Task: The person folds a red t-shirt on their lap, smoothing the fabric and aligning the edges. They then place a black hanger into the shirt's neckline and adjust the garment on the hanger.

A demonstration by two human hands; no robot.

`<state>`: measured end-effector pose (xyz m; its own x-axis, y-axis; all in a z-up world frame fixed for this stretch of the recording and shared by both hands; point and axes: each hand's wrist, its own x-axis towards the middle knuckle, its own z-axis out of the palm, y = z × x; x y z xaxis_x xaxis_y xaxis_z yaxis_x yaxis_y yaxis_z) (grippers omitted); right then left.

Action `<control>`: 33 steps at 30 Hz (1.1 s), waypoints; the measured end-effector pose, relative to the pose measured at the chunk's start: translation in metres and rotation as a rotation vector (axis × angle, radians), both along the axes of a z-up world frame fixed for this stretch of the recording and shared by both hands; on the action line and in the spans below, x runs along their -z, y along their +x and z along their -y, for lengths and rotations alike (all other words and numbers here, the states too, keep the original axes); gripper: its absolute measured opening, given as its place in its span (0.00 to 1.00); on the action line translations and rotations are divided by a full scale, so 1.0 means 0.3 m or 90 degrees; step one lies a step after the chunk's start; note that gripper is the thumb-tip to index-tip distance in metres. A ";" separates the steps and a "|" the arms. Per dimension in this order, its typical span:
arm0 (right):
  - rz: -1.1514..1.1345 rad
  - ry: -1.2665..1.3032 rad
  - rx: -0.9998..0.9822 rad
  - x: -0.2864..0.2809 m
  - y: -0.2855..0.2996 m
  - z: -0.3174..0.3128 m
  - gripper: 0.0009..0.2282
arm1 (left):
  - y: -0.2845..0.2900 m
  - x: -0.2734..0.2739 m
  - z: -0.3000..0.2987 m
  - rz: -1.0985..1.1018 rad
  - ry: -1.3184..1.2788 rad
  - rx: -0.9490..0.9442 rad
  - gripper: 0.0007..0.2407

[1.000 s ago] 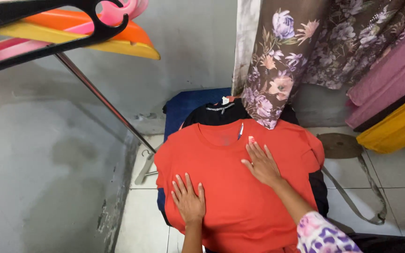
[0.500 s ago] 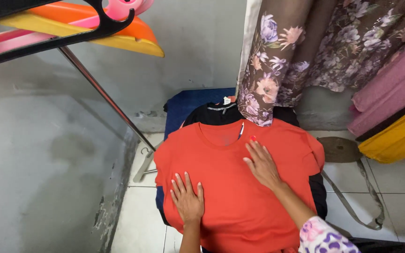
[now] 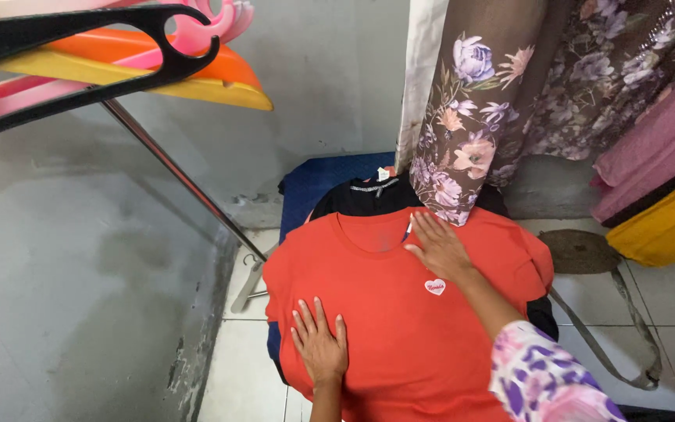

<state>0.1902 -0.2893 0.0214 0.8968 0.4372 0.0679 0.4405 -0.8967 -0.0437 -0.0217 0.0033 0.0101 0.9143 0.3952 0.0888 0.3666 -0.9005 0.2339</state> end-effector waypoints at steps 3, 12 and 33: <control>-0.010 -0.005 0.128 -0.130 -0.064 0.099 0.34 | 0.006 0.004 0.000 0.038 -0.003 0.014 0.30; 0.123 0.189 0.274 -0.042 -0.099 0.192 0.36 | 0.012 0.018 -0.012 0.041 0.001 0.013 0.31; 0.086 0.085 0.132 0.061 -0.419 0.006 0.29 | 0.001 -0.016 -0.003 0.046 -0.011 0.021 0.31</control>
